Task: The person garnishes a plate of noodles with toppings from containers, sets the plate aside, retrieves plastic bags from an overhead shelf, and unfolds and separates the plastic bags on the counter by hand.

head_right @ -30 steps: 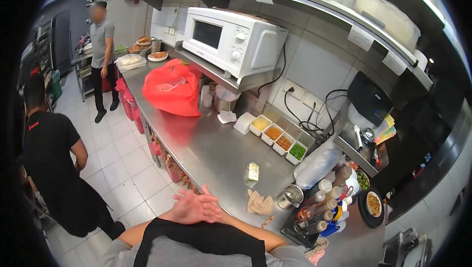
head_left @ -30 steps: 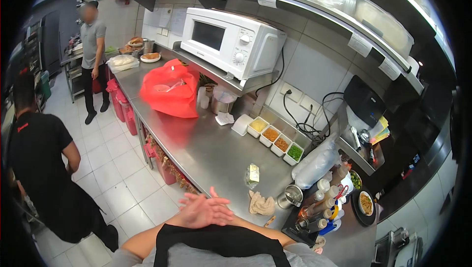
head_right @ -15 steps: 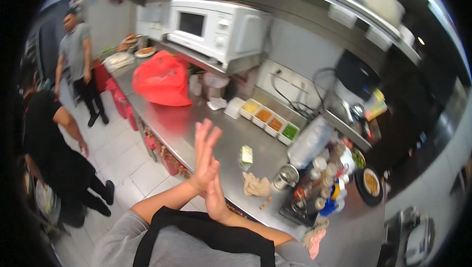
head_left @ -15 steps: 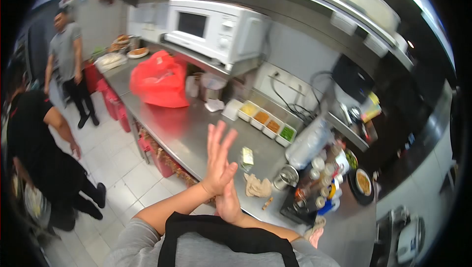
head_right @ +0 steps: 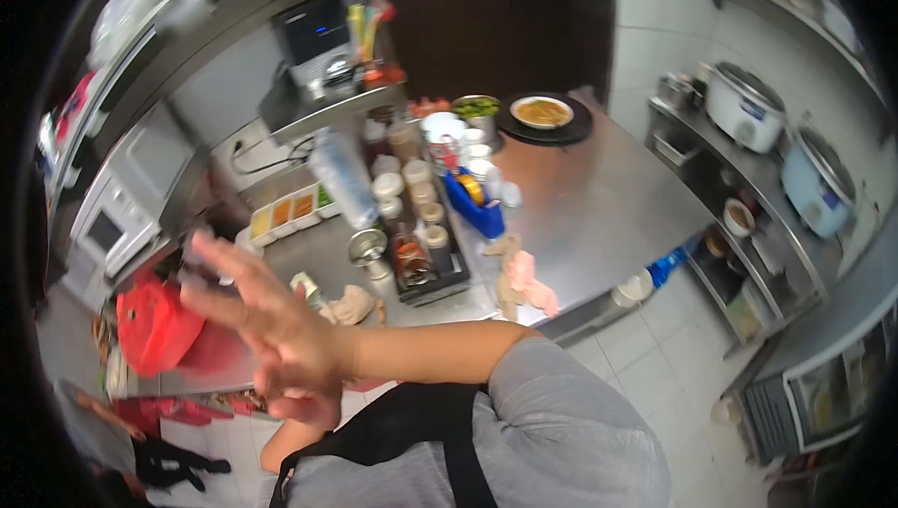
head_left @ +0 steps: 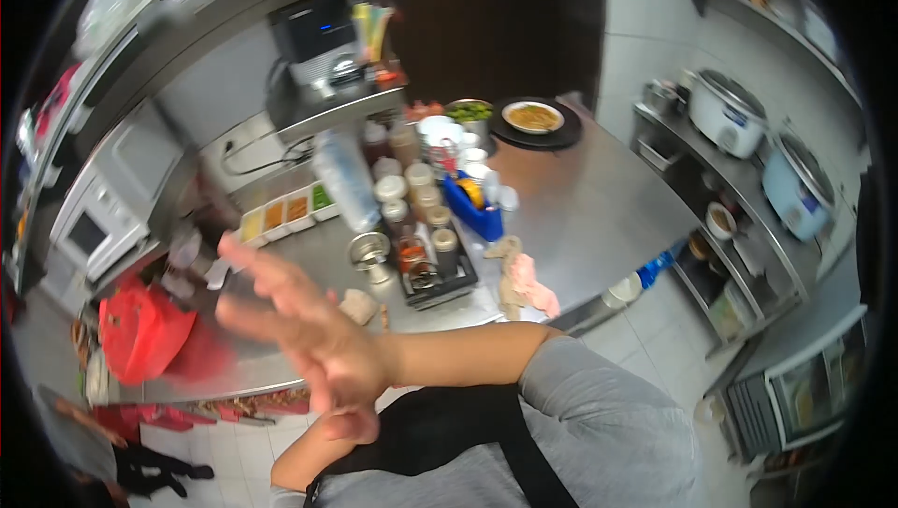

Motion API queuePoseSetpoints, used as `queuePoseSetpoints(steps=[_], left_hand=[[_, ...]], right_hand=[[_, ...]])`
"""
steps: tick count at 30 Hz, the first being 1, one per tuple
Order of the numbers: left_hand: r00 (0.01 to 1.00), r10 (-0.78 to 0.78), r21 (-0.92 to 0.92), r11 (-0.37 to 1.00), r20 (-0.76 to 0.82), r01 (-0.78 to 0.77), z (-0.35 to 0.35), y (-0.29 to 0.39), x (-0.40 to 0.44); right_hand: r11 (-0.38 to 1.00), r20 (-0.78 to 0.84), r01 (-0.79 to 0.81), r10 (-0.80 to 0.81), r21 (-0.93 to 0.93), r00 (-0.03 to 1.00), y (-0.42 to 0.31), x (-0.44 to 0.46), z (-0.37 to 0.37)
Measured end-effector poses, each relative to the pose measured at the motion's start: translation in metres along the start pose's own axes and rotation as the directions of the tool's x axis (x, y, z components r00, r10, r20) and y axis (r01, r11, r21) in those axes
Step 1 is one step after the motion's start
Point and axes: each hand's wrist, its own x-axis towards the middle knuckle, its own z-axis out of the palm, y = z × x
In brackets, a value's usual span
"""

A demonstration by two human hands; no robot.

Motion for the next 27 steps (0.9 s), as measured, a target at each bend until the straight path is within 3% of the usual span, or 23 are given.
queuePoseSetpoints(steps=[2, 7, 10, 11, 14, 15, 18, 19, 22, 23, 25, 26, 27], left_hand=[[1.0, 0.01, -0.018, 1.0, 0.015, -0.01, 0.02, 0.004, 0.01], [0.996, -0.029, -0.022, 0.999, 0.084, 0.031, 0.073, 0.015, 0.019], [0.981, -0.08, -0.01, 0.997, 0.174, 0.083, 0.103, 0.024, 0.018], [0.963, -0.12, 0.016, 0.993, 0.241, 0.12, 0.11, 0.027, 0.017], [0.838, -0.207, 0.116, 0.978, 0.504, 0.173, 0.124, 0.033, 0.015], [0.774, -0.23, 0.152, 0.973, 0.59, 0.173, 0.129, 0.035, 0.014], [0.658, -0.116, -0.103, 0.953, 0.744, 0.285, 0.15, 0.03, -0.007], [0.721, -0.209, -0.132, 0.913, 0.661, 0.386, 0.166, 0.044, -0.004], [0.63, -0.362, -0.056, 0.838, 0.687, 0.542, 0.178, 0.062, 0.0], [0.581, -0.456, 0.048, 0.812, 0.674, 0.582, 0.173, 0.066, -0.003], [0.565, -0.4, -0.105, 0.743, 0.722, 0.661, 0.169, 0.065, -0.008], [0.561, -0.368, -0.179, 0.697, 0.741, 0.694, 0.169, 0.063, -0.012], [0.602, -0.238, -0.352, 0.628, 0.762, 0.694, 0.175, 0.061, -0.016]], right_hand=[[0.979, 0.123, 0.059, -0.035, -0.196, 0.992, -0.004, -0.021, -0.016], [0.986, 0.145, 0.042, -0.018, -0.163, 0.989, -0.051, -0.056, -0.051], [0.995, 0.185, -0.078, 0.089, -0.065, 0.979, -0.085, -0.081, -0.076], [0.985, 0.29, -0.11, 0.143, -0.13, 0.946, -0.103, -0.081, -0.093], [0.97, 0.365, -0.207, 0.241, -0.13, 0.899, -0.139, -0.103, -0.125], [0.959, 0.365, -0.151, 0.232, -0.238, 0.902, -0.155, -0.11, -0.135], [0.946, 0.373, -0.109, 0.225, -0.305, 0.9, -0.182, -0.139, -0.151], [0.877, 0.279, -0.442, 0.48, -0.191, 0.832, -0.208, -0.137, -0.155], [0.828, 0.219, -0.3, 0.441, -0.474, 0.87, -0.238, -0.165, -0.168], [0.818, 0.083, -0.247, 0.337, -0.52, 0.938, -0.252, -0.17, -0.169], [0.676, -0.12, -0.329, 0.337, -0.659, 0.934, -0.272, -0.196, -0.174], [0.699, -0.366, -0.469, 0.307, -0.539, 0.878, -0.283, -0.203, -0.173], [0.704, -0.555, -0.659, 0.448, -0.264, 0.701, -0.291, -0.209, -0.17]])
